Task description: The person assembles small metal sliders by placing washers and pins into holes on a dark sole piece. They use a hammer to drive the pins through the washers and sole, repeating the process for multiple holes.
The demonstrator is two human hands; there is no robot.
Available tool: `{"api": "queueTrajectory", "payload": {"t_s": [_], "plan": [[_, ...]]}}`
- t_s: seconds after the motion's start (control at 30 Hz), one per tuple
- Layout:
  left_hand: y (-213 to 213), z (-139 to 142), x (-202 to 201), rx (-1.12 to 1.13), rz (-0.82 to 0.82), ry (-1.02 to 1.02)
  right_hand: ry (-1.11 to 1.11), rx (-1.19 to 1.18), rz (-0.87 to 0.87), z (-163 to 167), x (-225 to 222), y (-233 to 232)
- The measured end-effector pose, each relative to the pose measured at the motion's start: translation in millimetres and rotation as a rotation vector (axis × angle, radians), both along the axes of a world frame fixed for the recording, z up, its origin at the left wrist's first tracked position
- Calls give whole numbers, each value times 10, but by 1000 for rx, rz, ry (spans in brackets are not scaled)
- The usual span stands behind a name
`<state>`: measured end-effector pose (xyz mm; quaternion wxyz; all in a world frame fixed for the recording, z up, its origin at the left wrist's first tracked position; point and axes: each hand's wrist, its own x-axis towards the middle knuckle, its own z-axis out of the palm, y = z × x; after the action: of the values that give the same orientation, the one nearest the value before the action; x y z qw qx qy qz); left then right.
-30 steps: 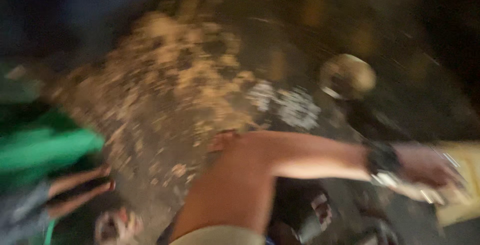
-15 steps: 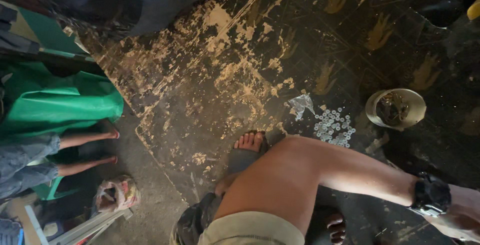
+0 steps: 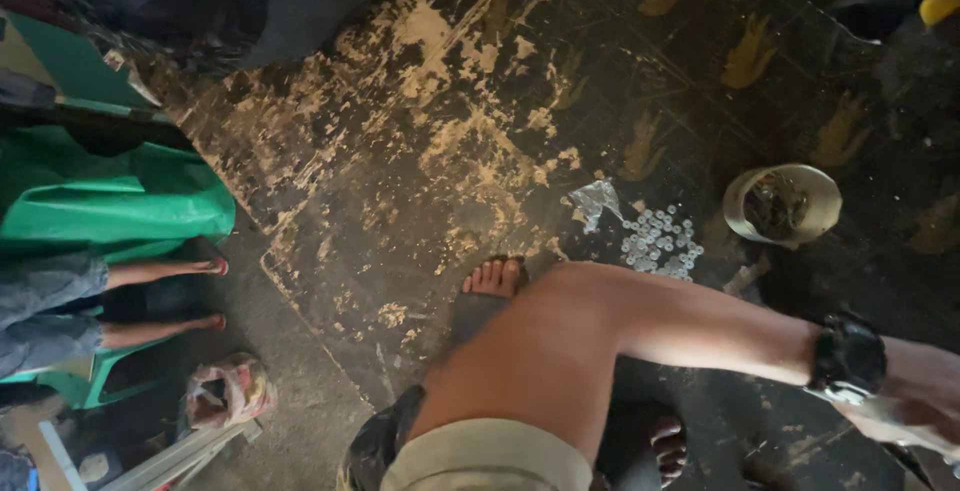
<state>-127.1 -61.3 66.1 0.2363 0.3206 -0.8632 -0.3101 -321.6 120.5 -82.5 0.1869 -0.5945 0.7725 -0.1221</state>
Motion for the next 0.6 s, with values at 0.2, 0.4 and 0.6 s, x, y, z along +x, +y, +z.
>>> {"api": "queueTrajectory", "payload": {"t_s": [0.2,0.4,0.6], "plan": [[-199,131,132,-128,77,192,39,1,-71,531,-625,281],[-124,379,906,-320,330,312,181,93,-274,291,-1079,812],[151,-147,1612,-30,608,-144,144,59,-141,212,-843,1000]]}}
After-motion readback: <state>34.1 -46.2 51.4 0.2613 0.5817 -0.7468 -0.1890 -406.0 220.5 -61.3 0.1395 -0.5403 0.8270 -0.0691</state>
